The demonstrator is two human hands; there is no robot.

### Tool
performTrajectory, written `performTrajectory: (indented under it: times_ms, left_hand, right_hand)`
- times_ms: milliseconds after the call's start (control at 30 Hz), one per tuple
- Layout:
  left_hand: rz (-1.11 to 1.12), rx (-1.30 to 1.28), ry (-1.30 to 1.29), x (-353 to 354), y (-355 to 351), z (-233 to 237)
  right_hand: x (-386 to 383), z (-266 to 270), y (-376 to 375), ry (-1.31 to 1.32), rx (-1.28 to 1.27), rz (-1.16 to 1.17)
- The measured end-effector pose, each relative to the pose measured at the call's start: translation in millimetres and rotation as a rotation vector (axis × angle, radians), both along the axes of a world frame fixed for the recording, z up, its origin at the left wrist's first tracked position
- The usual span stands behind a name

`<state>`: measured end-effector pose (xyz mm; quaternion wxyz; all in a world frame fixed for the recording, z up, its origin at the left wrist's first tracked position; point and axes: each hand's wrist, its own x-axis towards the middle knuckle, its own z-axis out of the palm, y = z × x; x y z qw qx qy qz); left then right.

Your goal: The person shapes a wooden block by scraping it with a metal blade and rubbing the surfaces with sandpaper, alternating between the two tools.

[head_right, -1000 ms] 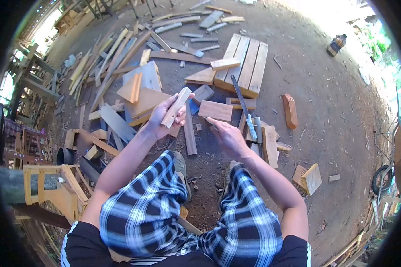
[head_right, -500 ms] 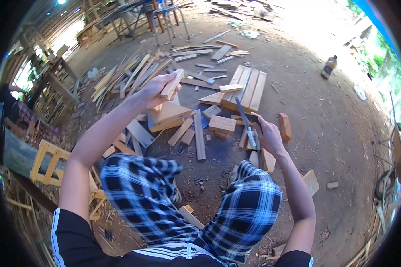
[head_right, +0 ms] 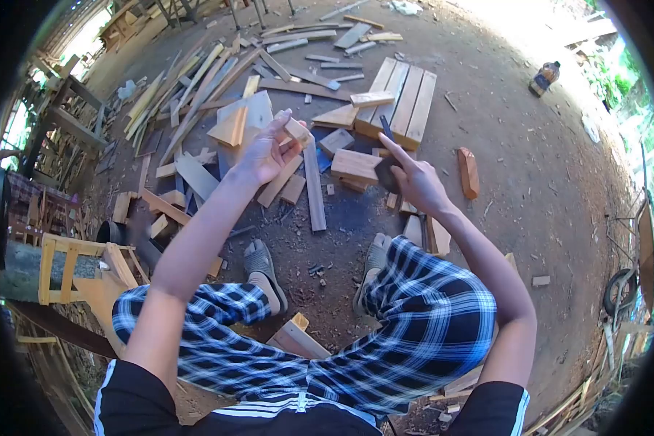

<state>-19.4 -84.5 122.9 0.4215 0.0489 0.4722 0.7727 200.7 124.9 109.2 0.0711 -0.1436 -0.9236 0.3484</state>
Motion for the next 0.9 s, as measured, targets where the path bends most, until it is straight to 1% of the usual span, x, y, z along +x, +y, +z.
performTrajectory:
  times_ms: [33, 100, 133, 167, 233, 267, 300, 367, 433, 467, 500, 567, 600, 633, 700, 767, 800, 833, 900]
  left_hand:
    - [-0.008, -0.013, -0.019, 1, 3, -10]
    - [0.101, 0.057, -0.126, 5, 8, -28]
    - [0.102, 0.049, -0.142, 8, 9, -35]
    - [0.114, 0.077, -0.126, 11, 8, -41]
    - [0.129, 0.128, -0.091, 16, 11, -52]
    - [0.118, 0.112, -0.107, 16, 14, -58]
    - [0.144, 0.090, -0.118, 17, 16, -62]
    - [0.180, 0.062, -0.143, 18, 20, -74]
    - [0.194, 0.069, -0.085, 15, 26, -88]
    - [0.194, 0.052, -0.092, 10, 29, -96]
    - [0.201, 0.025, -0.052, 7, 30, -105]
    - [0.186, -0.039, -0.036, 8, 33, -127]
    - [0.224, -0.033, -0.060, 8, 38, -137]
    - [0.260, -0.026, -0.082, 9, 43, -146]
    - [0.241, -0.048, -0.066, 13, 58, -168]
    - [0.332, -0.057, 0.007, 18, 72, -193]
    - [0.332, -0.196, 0.143, 20, 77, -211]
    - [0.302, -0.222, 0.142, 24, 77, -216]
    - [0.289, -0.448, 0.488, 28, 83, -222]
  right_hand:
    - [-5, 1, -8, -0.019, -0.013, -0.008]
    - [-12, -2, -22, -0.016, -0.191, 0.043]
    - [-15, -8, -25, 0.049, -0.113, 0.098]
    - [-19, -11, -23, 0.037, -0.119, 0.096]
    - [-27, -16, -14, -0.085, -0.311, 0.091]
    - [-31, -36, -2, 0.124, -0.054, 0.139]
    - [-33, -28, -2, -0.023, -0.421, 0.016]
    - [-37, -15, -2, -0.152, -0.582, -0.019]
    - [-38, -23, -12, -0.220, -0.642, 0.071]
    - [-37, -41, -18, -0.262, -0.546, 0.105]
    - [-39, -41, -18, -0.350, -0.713, 0.151]
    - [-36, -88, -11, -0.100, -0.199, 0.124]
    - [-34, -106, -6, -0.052, -0.013, -0.022]
    - [-32, -130, 4, 0.121, 0.223, -0.133]
    - [-21, -166, 18, 0.075, 0.560, -0.433]
    - [-9, -203, 25, 0.014, 0.547, -0.450]
    - [-5, -217, 24, -0.026, 0.543, -0.461]
    - [-2, -224, 22, -0.048, 0.519, -0.485]
    - [-3, -232, 30, -0.165, 0.556, -0.387]
